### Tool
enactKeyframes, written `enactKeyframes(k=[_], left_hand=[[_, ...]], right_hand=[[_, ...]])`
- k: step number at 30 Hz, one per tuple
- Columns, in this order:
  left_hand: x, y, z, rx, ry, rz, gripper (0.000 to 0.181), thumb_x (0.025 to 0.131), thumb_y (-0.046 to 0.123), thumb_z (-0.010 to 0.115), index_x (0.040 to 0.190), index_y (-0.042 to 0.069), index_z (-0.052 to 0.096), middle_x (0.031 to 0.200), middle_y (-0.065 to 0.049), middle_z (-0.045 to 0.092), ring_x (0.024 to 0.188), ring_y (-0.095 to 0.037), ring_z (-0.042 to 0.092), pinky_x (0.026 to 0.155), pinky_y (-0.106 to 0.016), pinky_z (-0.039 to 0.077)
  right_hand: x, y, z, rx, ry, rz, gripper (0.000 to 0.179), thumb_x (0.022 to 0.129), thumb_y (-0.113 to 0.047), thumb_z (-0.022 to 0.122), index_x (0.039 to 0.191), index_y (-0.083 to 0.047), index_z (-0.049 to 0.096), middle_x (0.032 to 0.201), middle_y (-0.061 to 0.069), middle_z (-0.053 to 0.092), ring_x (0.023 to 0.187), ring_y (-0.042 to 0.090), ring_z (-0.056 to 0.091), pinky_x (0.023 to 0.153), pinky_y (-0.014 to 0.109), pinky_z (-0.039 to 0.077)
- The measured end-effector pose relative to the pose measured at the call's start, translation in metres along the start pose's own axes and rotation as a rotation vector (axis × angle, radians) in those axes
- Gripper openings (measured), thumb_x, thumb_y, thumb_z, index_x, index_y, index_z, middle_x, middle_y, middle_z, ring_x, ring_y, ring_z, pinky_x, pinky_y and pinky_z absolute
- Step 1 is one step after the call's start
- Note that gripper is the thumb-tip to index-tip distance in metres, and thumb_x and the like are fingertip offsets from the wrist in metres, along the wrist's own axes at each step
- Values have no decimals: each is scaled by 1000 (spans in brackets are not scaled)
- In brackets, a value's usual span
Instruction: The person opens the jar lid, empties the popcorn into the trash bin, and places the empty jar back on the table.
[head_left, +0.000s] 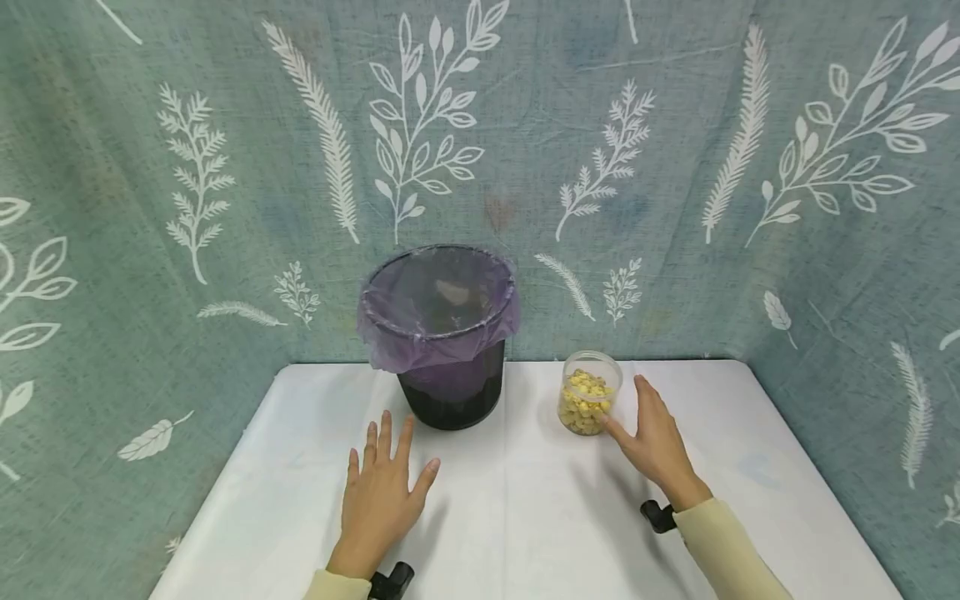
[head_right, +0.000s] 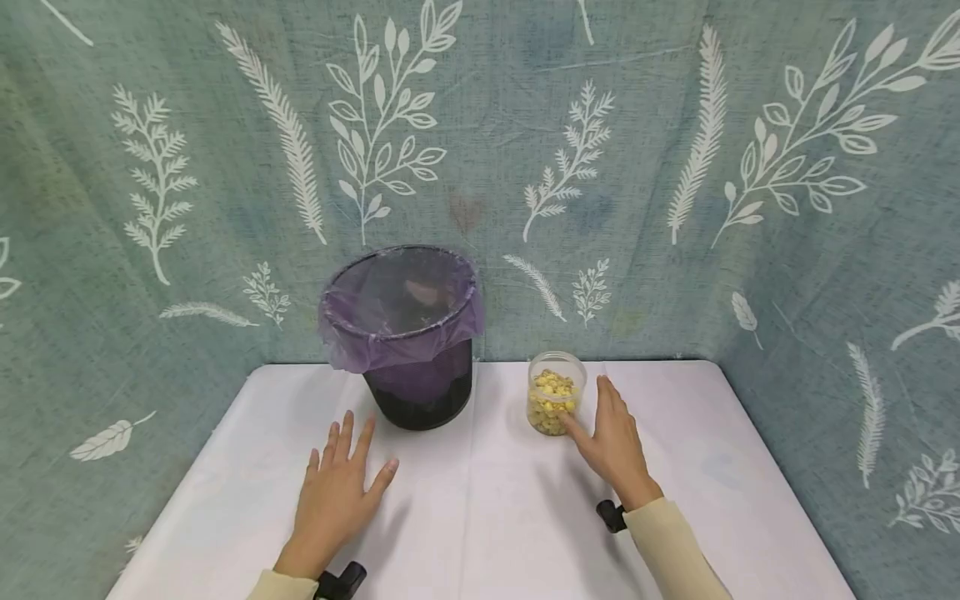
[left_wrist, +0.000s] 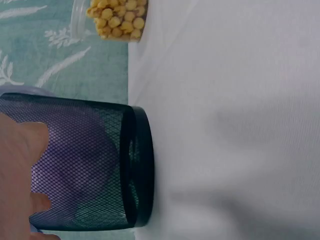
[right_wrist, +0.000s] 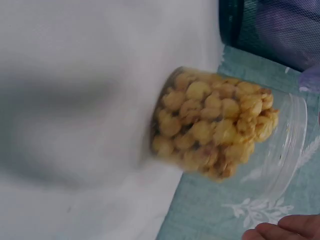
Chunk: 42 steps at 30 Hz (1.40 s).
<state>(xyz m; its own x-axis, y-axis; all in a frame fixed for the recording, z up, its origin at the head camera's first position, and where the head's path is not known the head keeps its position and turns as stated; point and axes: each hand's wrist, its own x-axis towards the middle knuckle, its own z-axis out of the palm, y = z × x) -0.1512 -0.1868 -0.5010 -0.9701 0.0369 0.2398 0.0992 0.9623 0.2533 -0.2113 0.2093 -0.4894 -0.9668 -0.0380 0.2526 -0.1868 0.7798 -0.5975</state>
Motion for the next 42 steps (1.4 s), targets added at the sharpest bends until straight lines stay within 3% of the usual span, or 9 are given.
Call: enactKeyframes(k=[9,19,23,29,34,39,42], left_hand=[[-9,7,10,-105,66,6,80,100,54,66,159,5,44,165,-26,34,151,-49,32,114,-73,33],[-17,15,21,-218,149,41,79,93,49,78,150,1,53,155,-23,48,136,-47,53,100,-68,49],[-18,19,25,-305,121,17,78,91,46,80,151,3,53,156,-20,50,139,-43,52,99,-66,50],[-14,26,34,-522,24,-9,78,92,39,81,155,7,49,156,-14,52,141,-40,52,109,-64,45],[-9,31,46,-625,-17,13,78,89,33,86,153,7,51,153,-14,55,141,-39,52,114,-58,43],[-1,41,57,-687,-41,63,78,87,30,88,150,-1,52,150,-19,57,137,-41,56,109,-56,49],[5,48,64,-733,-88,83,80,86,29,89,150,-3,52,151,-20,57,136,-41,56,107,-54,50]], right_hand=[[28,-1,12,99,-30,79,97,98,-40,74,160,14,21,161,39,28,146,57,32,117,70,31],[43,2,24,294,-92,193,110,94,-39,80,166,4,9,167,34,23,154,49,24,122,65,26],[49,5,30,345,-94,242,113,91,-41,83,166,0,9,168,32,21,154,49,23,122,64,26],[51,11,38,477,-66,257,110,86,-40,88,162,-5,17,167,25,27,155,44,25,123,63,25],[46,7,43,534,-43,226,101,84,-35,91,156,-7,26,163,21,36,151,41,31,121,61,29],[34,-6,50,535,-70,195,100,82,-30,92,155,-6,28,160,22,39,146,44,37,116,65,35],[24,-13,55,539,-82,172,100,80,-27,94,154,-5,30,159,22,40,145,46,39,115,66,36]])
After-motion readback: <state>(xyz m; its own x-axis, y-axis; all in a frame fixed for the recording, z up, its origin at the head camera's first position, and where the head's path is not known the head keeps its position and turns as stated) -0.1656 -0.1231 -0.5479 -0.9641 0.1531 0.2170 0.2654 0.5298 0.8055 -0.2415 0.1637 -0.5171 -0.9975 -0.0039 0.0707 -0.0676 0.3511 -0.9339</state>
